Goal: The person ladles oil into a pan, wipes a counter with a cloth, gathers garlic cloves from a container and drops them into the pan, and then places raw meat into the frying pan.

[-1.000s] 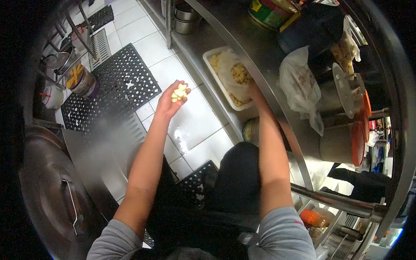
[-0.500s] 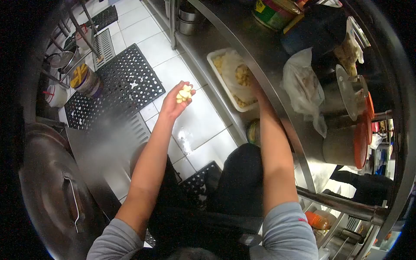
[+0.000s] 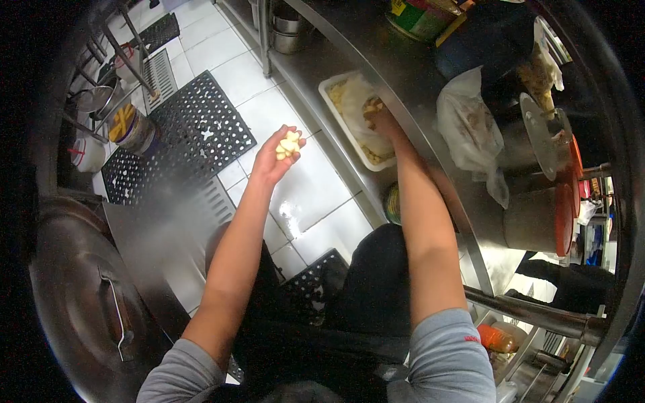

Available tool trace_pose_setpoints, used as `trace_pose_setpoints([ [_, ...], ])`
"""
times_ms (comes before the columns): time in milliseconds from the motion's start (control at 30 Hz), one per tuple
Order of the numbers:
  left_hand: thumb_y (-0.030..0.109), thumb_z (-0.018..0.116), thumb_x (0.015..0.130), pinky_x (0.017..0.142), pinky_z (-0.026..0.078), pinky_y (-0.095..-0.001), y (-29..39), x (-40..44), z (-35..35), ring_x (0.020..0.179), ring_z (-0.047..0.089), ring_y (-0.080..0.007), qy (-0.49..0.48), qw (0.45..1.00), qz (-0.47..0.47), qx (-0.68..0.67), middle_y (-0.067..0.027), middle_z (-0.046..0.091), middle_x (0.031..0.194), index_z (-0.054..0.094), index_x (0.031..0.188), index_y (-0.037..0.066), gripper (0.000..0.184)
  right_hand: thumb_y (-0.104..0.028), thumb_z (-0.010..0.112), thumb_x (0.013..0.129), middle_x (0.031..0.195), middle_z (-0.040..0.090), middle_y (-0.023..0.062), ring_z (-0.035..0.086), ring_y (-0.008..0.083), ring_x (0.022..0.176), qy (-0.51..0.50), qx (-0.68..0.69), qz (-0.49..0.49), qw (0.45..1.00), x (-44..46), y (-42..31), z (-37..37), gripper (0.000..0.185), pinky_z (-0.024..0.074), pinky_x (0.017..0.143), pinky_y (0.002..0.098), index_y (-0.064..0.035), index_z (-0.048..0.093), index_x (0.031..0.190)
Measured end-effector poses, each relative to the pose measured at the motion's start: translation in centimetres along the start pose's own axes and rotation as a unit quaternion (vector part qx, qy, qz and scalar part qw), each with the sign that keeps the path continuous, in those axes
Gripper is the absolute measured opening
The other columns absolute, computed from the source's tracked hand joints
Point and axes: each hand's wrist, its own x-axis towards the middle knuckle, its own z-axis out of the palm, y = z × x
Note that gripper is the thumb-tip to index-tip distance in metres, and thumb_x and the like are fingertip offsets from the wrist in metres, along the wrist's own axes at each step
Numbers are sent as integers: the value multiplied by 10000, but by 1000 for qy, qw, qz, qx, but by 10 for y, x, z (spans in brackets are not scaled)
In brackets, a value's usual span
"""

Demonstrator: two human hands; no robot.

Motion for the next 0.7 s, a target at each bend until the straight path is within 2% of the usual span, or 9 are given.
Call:
trace_pose_setpoints([
  [167, 273, 608, 900, 608, 490, -251, 0, -3, 3, 890, 633, -211, 0, 1000, -2, 4, -86, 621, 981, 561, 1060, 39, 287, -214, 724, 765, 837, 637, 133, 622, 201, 679, 39, -9, -2, 999, -2, -2, -4, 363, 487, 643, 341, -33, 585, 1048],
  [333, 277, 607, 900, 608, 494, -248, 5, -4, 3, 883, 634, -211, 9, 1000, 5, 11, -81, 622, 979, 563, 1060, 39, 290, -225, 726, 757, 872, 639, 142, 619, 224, 742, 212, -79, -12, 974, -13, 21, -31, 393, 480, 690, 353, -29, 583, 1067],
  [400, 278, 606, 901, 608, 495, -249, 7, -4, -2, 879, 635, -211, 13, 1000, 11, 7, -79, 624, 973, 567, 1055, 42, 284, -229, 727, 754, 887, 639, 145, 617, 233, 767, 231, -116, -12, 966, -15, 29, -37, 406, 477, 708, 357, -27, 582, 1074],
  [600, 269, 607, 902, 600, 510, -288, 5, 2, -4, 840, 646, -231, 13, 1000, 23, 1, -77, 609, 926, 574, 1006, 33, 260, -242, 729, 744, 929, 642, 156, 613, 260, 843, 183, -171, -20, 968, -7, 39, -29, 442, 468, 763, 371, -21, 580, 1097],
  [700, 278, 604, 902, 607, 496, -254, 4, 3, -4, 871, 639, -213, 13, 1000, 15, 12, -78, 626, 962, 574, 1032, 51, 263, -248, 730, 739, 950, 643, 161, 611, 274, 881, 139, -176, -21, 974, -8, 41, -23, 461, 463, 791, 379, -18, 579, 1109],
])
